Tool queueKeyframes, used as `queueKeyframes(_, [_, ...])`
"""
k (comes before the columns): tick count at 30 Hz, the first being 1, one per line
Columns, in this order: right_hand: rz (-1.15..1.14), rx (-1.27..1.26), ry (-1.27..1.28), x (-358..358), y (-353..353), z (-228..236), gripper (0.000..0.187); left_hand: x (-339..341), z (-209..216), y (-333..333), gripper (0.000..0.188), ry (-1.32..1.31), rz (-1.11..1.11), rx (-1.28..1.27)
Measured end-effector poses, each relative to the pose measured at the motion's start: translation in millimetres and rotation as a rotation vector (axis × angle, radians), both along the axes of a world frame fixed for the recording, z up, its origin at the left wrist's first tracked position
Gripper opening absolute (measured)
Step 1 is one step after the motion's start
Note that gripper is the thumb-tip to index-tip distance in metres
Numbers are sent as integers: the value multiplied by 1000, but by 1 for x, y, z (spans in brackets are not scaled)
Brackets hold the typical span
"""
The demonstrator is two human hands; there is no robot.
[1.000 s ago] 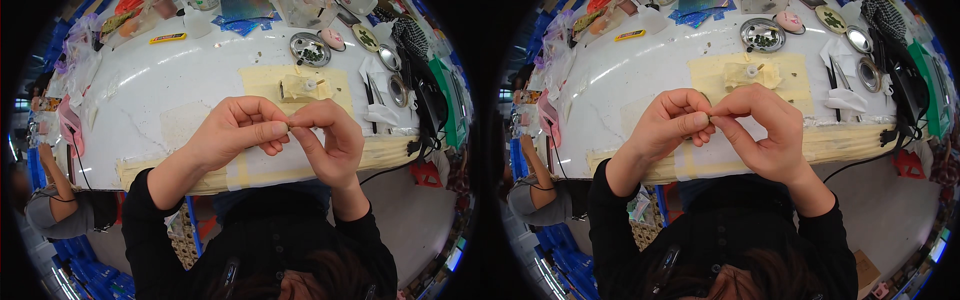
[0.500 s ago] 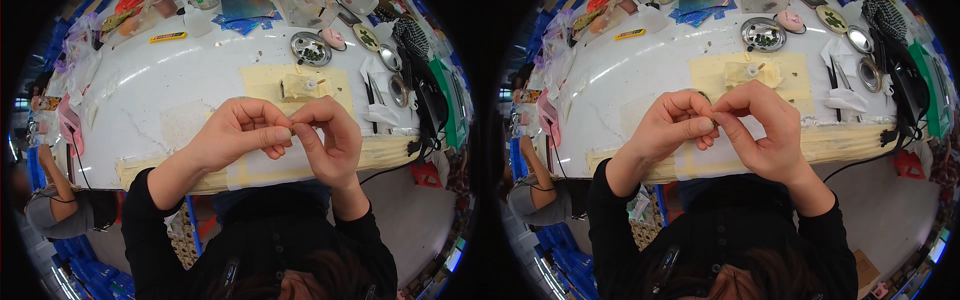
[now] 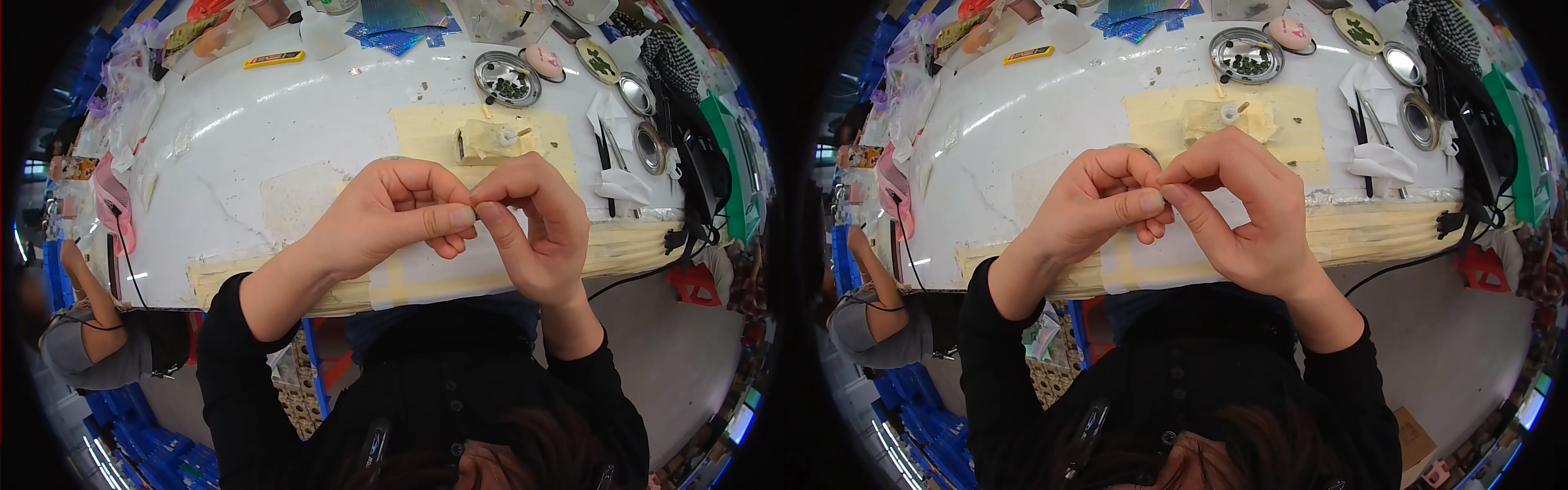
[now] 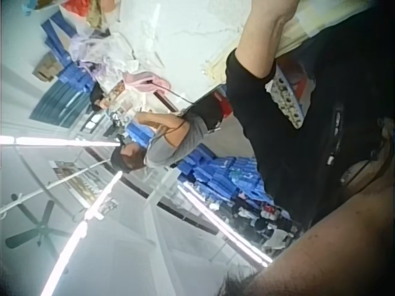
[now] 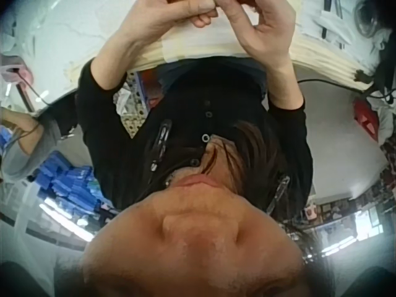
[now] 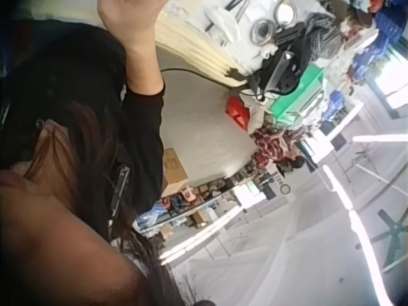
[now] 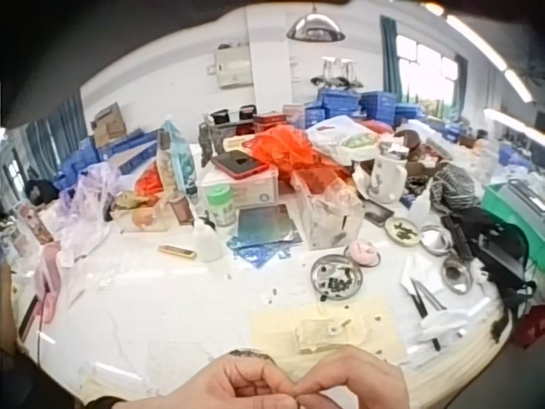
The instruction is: Assembling small metal rings and delicate components onto a base using fingers at a workbench.
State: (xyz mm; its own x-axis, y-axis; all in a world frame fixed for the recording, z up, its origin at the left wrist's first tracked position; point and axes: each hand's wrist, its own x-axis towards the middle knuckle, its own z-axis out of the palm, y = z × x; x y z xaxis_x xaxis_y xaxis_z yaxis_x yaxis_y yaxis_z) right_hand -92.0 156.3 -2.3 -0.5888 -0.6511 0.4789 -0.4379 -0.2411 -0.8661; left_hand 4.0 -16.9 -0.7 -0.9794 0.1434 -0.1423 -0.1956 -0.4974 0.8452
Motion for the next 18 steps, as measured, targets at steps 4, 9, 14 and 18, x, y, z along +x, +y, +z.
queueKeyframes(4, [7,-28,121,-3,-1,0,14,-1,1,-1,14,-28,43,65])
queueKeyframes(9, [5,-56,94,-3,-2,-2,15,-2,3,0,12,-26,31,9])
queueKeyframes(14, [71,-16,-16,-4,1,1,14,0,0,-1,17,9,-1,-2])
queueKeyframes(18, [58,-32,157,-7,1,1,11,-1,-1,-2,17,-9,10,81])
